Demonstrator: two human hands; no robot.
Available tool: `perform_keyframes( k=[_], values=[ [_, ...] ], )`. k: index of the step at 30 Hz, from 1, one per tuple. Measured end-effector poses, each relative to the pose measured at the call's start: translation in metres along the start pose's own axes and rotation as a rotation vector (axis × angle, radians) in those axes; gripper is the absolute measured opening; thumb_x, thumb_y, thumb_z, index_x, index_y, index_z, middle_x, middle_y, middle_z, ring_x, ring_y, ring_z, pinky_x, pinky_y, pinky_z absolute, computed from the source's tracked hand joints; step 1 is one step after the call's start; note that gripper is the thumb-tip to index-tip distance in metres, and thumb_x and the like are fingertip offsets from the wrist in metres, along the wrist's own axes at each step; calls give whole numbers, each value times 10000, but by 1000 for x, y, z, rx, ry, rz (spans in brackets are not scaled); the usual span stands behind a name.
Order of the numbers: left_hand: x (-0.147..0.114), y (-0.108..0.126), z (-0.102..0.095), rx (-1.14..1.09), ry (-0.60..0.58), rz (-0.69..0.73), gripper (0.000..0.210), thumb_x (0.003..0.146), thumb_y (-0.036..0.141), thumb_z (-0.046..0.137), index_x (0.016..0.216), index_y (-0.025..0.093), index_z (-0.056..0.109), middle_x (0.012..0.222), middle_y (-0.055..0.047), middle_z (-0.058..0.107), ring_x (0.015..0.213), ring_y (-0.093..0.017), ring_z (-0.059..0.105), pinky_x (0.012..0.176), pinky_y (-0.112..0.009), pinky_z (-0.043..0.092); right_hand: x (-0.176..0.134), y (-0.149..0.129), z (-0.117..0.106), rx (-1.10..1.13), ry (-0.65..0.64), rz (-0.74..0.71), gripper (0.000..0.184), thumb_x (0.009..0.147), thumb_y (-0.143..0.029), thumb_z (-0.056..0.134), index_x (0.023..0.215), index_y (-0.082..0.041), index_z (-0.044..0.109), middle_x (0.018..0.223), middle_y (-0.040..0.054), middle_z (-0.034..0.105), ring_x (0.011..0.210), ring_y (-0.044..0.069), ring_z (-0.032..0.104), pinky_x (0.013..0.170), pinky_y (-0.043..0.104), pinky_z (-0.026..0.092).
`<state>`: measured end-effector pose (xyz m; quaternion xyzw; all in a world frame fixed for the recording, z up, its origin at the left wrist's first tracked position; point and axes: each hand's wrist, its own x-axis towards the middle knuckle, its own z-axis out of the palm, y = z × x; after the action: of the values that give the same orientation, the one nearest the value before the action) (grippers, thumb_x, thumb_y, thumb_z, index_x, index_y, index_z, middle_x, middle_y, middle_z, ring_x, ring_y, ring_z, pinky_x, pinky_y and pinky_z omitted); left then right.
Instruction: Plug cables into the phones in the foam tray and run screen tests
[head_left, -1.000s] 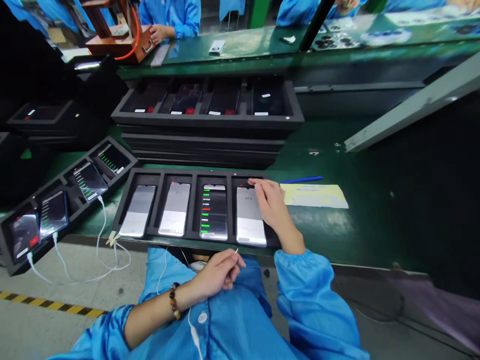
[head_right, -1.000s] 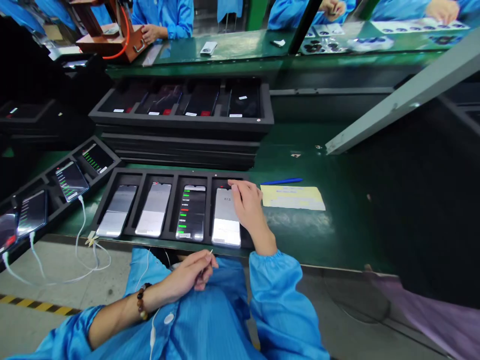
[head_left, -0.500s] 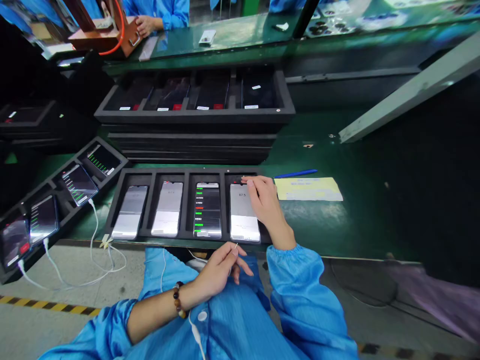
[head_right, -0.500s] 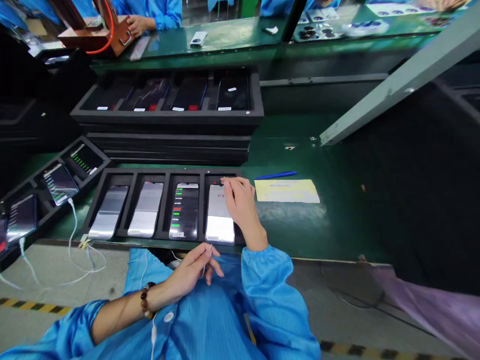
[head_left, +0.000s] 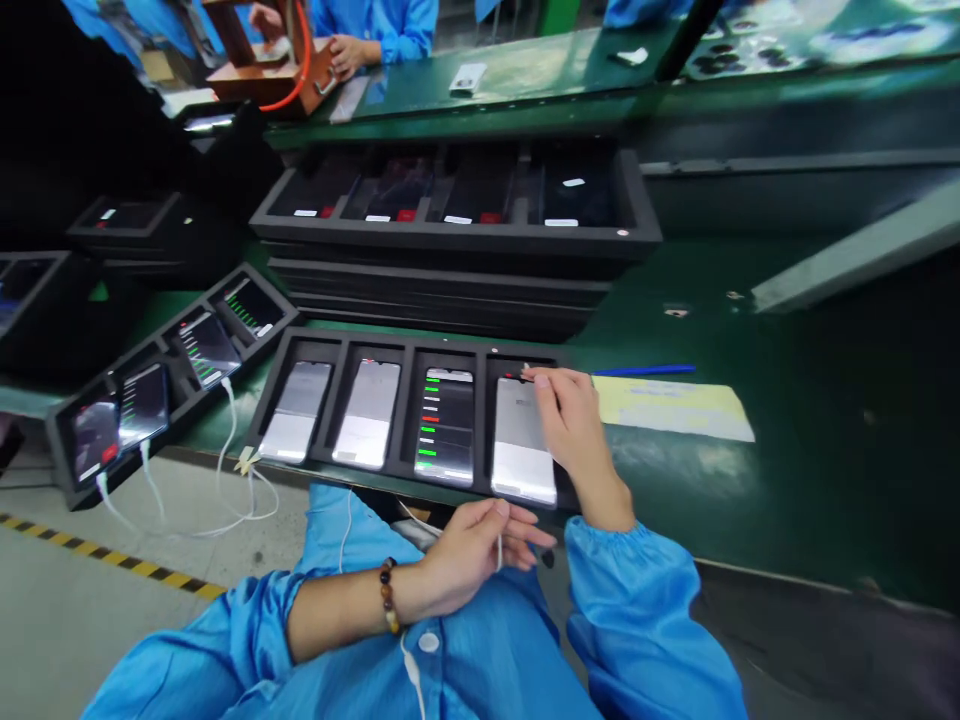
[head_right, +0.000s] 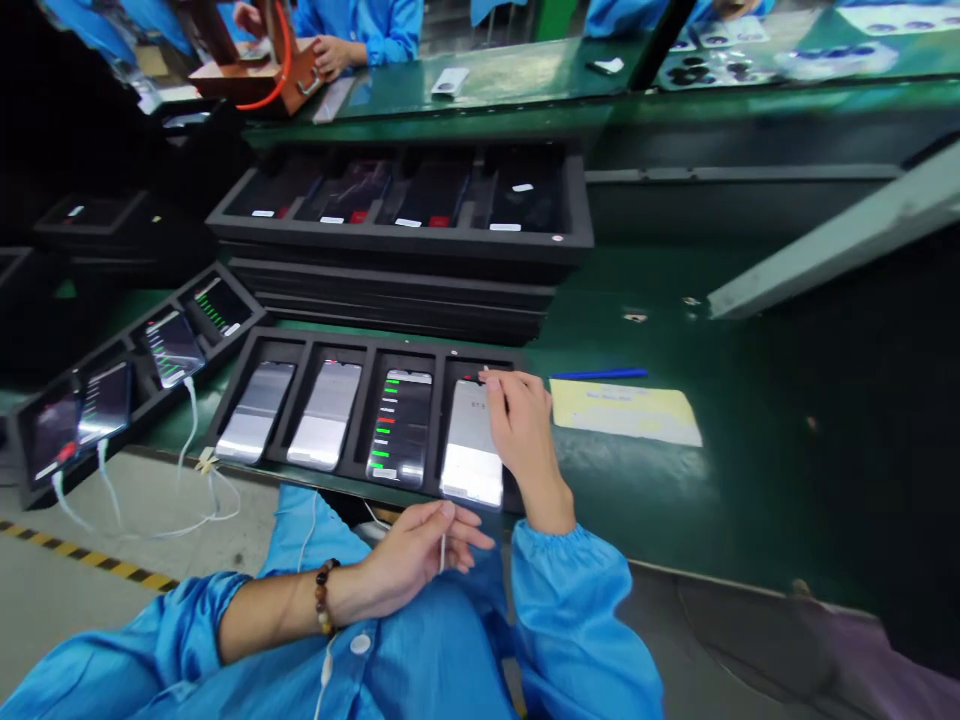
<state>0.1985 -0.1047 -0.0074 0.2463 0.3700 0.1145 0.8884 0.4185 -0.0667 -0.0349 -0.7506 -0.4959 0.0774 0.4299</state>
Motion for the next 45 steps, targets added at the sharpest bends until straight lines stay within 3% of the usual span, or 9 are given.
perform_keyframes(
  k=[11,17,20,23,24,28,32,39,45],
  values=[
    [14,-17,-5,49,91,75,844,654,901,836,960,115,806,1083,-245,842,759,-204,737,780,-330,538,-3,8,1,-47,-17,44,458,1086,-573,420,1011,-246,731,1059,125,766,1137,352,607,1053,556,445],
    [19,-11,-17,244,5,31,834,710,951,744,977,163,799,1061,-186,843,881,-266,788,920,-435,608,-1,9,1,-62,-17,30,520,1091,-578,357,988,-240,738,1046,131,773,1107,354,613,1040,555,446],
    [-11,24,-28,680,-156,86,702,794,863,784,1051,211,832,1068,-112,848,993,-305,799,951,-413,615,-1,11,0,-64,-9,37,568,1096,-577,314,1037,-228,758,1065,140,770,1091,355,634,1015,550,461],
    [-57,87,-51,1131,-212,408,529,951,720,741,1222,275,830,1187,-90,843,1093,-299,787,1009,-396,592,-1,14,0,-61,-12,41,580,1094,-595,306,1066,-230,756,1091,141,771,1093,361,644,1010,554,471],
    [-69,114,-64,1192,-136,547,462,1016,660,693,1236,275,823,1191,-85,840,1093,-275,784,1019,-386,591,-1,15,-1,-60,-22,40,581,1093,-602,307,1072,-230,754,1102,143,772,1101,365,643,1015,559,471],
    [-85,233,-146,1473,718,984,364,1102,479,584,1282,233,783,1376,-142,747,1329,-315,653,1215,-529,483,1,15,-1,-65,-49,44,615,1090,-629,301,1073,-212,752,1112,163,769,1127,386,647,1014,571,475],
    [-80,314,-235,1838,1107,747,398,1057,509,621,1237,207,807,1618,-175,569,1504,-409,471,1282,-626,365,3,14,-2,-67,-51,60,625,1079,-640,298,1061,-207,748,1111,169,775,1109,389,665,1004,573,489],
    [-100,338,-295,1902,1246,597,540,1047,645,552,1248,219,816,1630,-162,552,1499,-428,439,1285,-608,305,3,17,-1,-71,-50,106,556,1071,-612,333,1062,-229,737,1140,186,780,1104,404,671,1001,583,491],
    [-88,348,-295,1956,981,667,533,1069,637,504,1251,258,831,1603,-134,586,1497,-396,449,1305,-577,274,3,15,-4,-83,-62,142,629,1053,-686,333,1075,-205,739,1151,196,770,1134,404,668,1040,584,485]
  ],
)
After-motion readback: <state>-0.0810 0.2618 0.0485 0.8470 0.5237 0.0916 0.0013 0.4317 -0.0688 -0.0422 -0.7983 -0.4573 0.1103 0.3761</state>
